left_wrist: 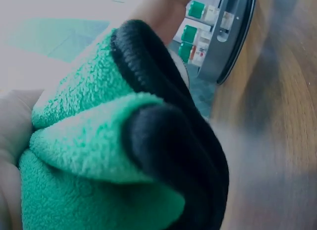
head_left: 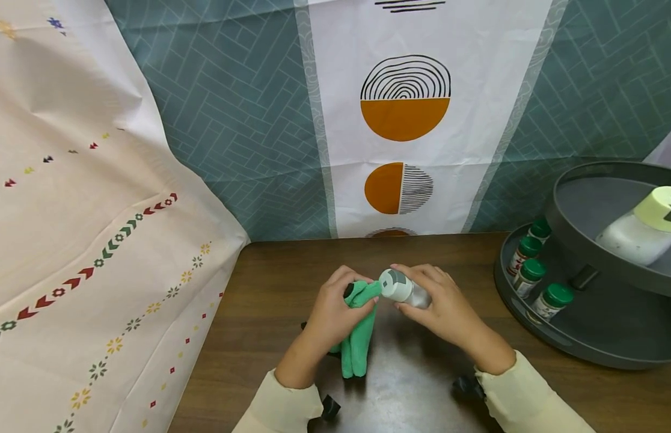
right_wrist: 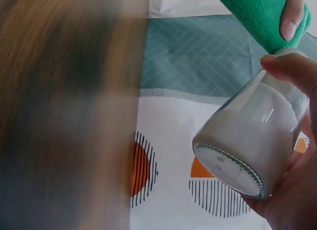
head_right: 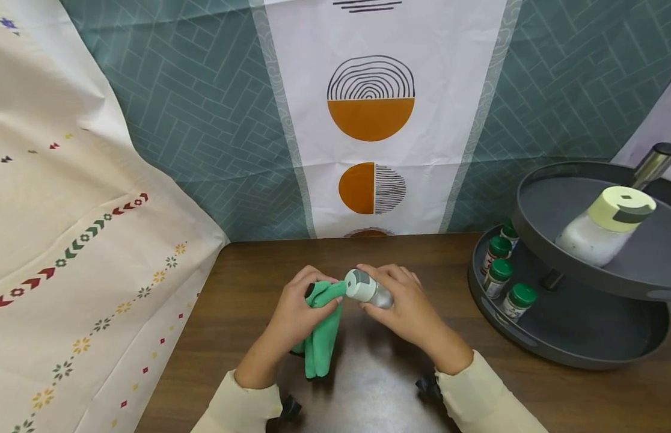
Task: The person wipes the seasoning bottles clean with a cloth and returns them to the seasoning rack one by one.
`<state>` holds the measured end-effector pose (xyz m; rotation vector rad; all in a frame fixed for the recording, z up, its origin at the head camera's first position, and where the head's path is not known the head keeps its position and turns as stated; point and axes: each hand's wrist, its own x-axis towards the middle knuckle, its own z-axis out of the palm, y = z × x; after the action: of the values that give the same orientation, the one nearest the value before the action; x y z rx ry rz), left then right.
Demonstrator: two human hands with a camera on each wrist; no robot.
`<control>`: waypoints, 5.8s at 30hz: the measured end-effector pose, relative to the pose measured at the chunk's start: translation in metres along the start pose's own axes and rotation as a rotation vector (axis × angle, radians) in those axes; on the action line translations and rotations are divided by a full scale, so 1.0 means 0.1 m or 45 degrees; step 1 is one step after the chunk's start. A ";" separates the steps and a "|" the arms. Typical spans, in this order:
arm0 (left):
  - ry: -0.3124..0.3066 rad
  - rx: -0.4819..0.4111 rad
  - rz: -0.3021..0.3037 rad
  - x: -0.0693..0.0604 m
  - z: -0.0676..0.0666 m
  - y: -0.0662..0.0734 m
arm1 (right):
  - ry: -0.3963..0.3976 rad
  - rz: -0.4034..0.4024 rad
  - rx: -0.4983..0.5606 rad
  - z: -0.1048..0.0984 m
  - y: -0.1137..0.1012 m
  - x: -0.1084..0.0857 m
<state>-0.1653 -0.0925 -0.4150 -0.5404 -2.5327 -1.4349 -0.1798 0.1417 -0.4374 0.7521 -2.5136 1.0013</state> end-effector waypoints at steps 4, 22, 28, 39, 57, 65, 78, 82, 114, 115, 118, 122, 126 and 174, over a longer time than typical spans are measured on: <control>-0.037 0.043 0.030 -0.02 0.00 0.03 | -0.014 0.004 -0.004 0.00 0.01 0.00; -0.159 -0.176 -0.002 -0.02 -0.01 0.05 | -0.173 -0.083 -0.096 0.08 0.01 -0.05; -0.086 -0.248 -0.026 0.02 -0.05 -0.02 | -0.159 -0.111 -0.097 0.06 -0.01 -0.05; -0.047 -0.168 -0.045 0.03 -0.04 -0.07 | -0.133 -0.095 -0.028 -0.04 -0.03 -0.02; -0.185 -0.177 -0.025 -0.03 0.06 0.00 | -0.223 -0.024 -0.032 0.04 0.06 -0.04; -0.055 -0.257 -0.093 0.01 0.07 -0.05 | -0.239 -0.038 -0.039 0.08 0.03 -0.06; 0.044 -0.160 -0.172 0.04 0.04 -0.08 | -0.176 -0.040 0.038 -0.06 0.01 -0.01; -0.001 -0.102 -0.141 0.03 0.05 -0.06 | -0.165 -0.010 0.038 -0.09 0.04 0.00; 0.101 -0.275 -0.147 -0.01 -0.01 0.06 | -0.335 0.112 0.390 -0.14 0.03 -0.01; 0.119 -0.276 -0.132 -0.02 0.00 0.07 | -0.334 0.134 0.430 -0.15 0.03 -0.01; 0.167 -0.290 -0.064 -0.04 0.04 0.10 | -0.320 0.181 0.501 -0.15 0.04 -0.01; 0.226 -0.304 0.026 -0.07 0.10 0.14 | -0.316 0.185 0.542 -0.14 0.01 -0.02; 0.243 -0.283 0.098 -0.10 0.15 0.17 | -0.318 0.191 0.670 -0.10 -0.04 -0.03; 0.150 -0.331 0.032 -0.12 0.11 0.18 | -0.114 0.267 0.939 0.03 -0.24 -0.07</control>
<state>-0.1473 -0.0776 -0.4106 -0.5076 -2.2563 -1.7445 -0.1605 0.1271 -0.4301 0.7281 -2.3027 2.0588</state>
